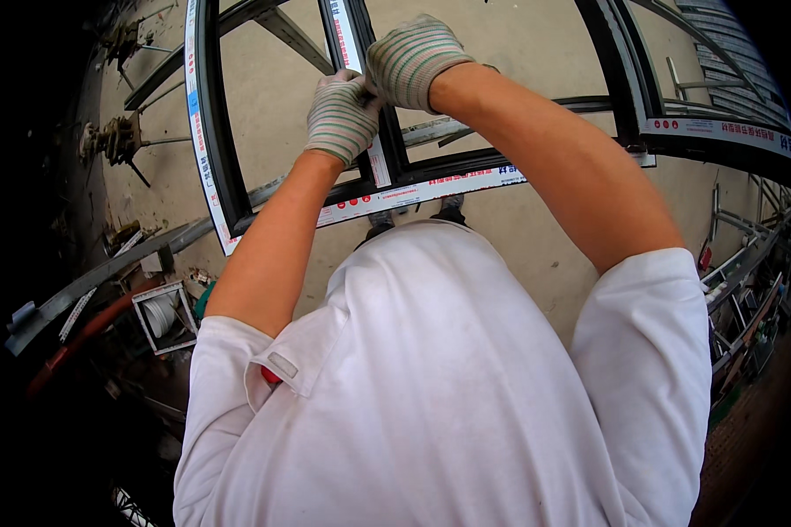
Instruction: The person assembles a window frame by hand, using a screwdriver to tighten screws at the joints. They then install a window sash into the frame and secure it with additional screws. The person works in a workshop environment with various tools and materials visible.
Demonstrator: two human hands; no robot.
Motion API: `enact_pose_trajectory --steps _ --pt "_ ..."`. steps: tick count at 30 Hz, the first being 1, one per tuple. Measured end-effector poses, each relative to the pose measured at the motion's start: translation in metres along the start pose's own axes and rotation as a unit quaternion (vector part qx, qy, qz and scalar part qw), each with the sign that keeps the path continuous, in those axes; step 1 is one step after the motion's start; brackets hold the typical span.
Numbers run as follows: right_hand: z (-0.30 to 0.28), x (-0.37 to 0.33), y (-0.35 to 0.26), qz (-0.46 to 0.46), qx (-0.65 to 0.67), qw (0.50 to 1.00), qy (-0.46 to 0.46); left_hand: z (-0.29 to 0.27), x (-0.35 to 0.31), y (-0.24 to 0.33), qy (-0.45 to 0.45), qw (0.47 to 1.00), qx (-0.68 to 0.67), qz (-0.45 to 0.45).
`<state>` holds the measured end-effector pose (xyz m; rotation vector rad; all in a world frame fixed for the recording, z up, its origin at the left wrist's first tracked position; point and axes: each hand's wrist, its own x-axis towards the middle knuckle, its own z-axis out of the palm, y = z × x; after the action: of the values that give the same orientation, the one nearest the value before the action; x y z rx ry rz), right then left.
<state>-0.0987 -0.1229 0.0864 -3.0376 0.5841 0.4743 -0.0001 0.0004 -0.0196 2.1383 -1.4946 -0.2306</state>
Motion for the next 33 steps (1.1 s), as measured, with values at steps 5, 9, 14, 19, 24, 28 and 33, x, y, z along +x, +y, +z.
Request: enact_pose_trajectory --steps 5,9,14,19,24,28,33 --pt "0.001 -0.005 -0.004 0.046 0.049 0.997 0.033 0.0 0.001 0.0 -0.018 1.0 0.002 -0.014" --pt "-0.006 -0.004 -0.008 0.095 0.074 0.992 -0.028 -0.001 0.002 0.001 -0.06 0.996 -0.027 -0.059" --pt "-0.008 -0.006 -0.009 0.108 0.098 0.989 -0.024 0.001 0.002 0.002 -0.051 0.997 -0.014 -0.052" --pt "-0.001 -0.004 -0.005 0.047 0.051 0.998 0.003 0.003 0.0 0.002 -0.039 0.998 0.018 -0.046" --pt "0.003 -0.006 0.01 -0.091 -0.056 0.99 0.088 0.001 0.001 0.008 -0.033 0.998 0.023 -0.047" --pt "-0.001 -0.002 0.014 -0.185 -0.103 0.973 0.092 0.005 0.004 0.003 -0.049 0.996 -0.03 -0.073" --pt "-0.006 0.005 0.031 -0.291 -0.09 0.944 0.126 0.006 0.002 0.003 -0.038 0.998 0.002 -0.052"
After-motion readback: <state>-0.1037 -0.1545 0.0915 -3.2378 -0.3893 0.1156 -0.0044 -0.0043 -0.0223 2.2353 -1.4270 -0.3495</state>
